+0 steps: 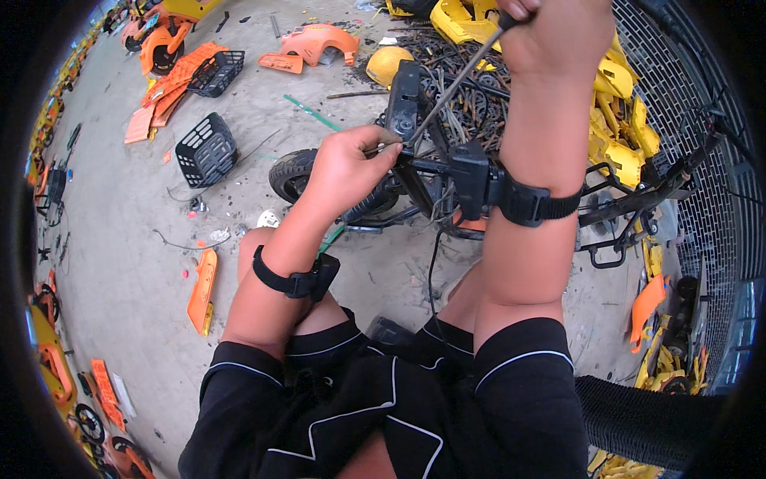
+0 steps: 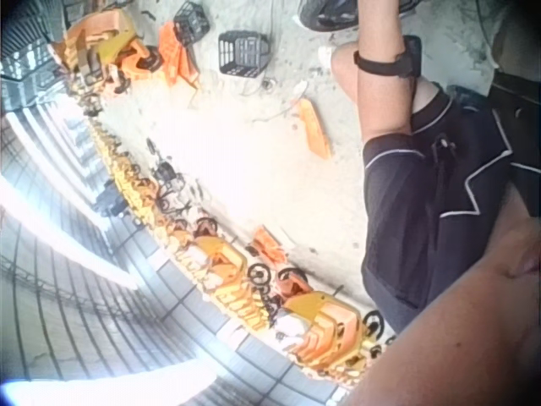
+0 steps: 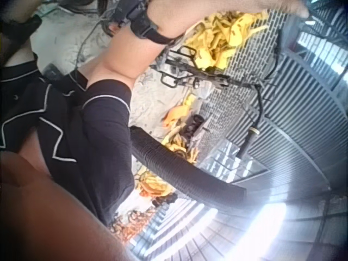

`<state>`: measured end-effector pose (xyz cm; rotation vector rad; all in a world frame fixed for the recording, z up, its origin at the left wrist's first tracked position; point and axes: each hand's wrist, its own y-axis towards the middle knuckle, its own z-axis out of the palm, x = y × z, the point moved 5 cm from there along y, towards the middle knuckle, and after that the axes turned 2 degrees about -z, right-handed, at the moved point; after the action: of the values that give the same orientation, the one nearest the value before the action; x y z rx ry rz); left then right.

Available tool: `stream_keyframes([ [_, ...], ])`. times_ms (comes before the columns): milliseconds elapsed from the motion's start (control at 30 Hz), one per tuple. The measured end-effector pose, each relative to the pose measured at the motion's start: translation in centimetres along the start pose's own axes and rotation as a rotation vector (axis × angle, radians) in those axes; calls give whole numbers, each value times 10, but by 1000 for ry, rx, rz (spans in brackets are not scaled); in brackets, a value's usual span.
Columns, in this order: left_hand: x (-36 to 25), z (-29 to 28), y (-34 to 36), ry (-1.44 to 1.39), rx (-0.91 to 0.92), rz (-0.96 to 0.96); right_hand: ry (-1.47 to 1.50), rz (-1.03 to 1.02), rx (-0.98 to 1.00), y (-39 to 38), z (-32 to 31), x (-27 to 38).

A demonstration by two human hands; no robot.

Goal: The person works on the wiring of a motorcycle frame, using a tool to manipulate wires and components near the front of the frame.

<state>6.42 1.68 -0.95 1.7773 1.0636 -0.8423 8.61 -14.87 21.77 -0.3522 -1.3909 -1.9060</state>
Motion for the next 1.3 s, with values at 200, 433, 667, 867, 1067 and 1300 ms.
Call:
stream_keyframes([
  [200, -7, -5, 5, 42, 46, 41, 173, 47, 67, -9, -71, 28],
  [433, -3, -3, 8, -8, 51, 52, 209, 48, 57, -20, -74, 36],
  [667, 4, 0, 8, -80, 88, -18, 252, 93, 257, -6, -50, 27],
  [867, 4, -1, 7, -41, 102, -44, 25, -80, -42, -4, -5, 1],
  [1067, -4, -2, 9, -103, 158, -201, -196, -120, 136, -2, 22, -19],
  [1300, 2, -5, 9, -87, 120, -125, -534, -291, 193, -13, 80, -45],
])
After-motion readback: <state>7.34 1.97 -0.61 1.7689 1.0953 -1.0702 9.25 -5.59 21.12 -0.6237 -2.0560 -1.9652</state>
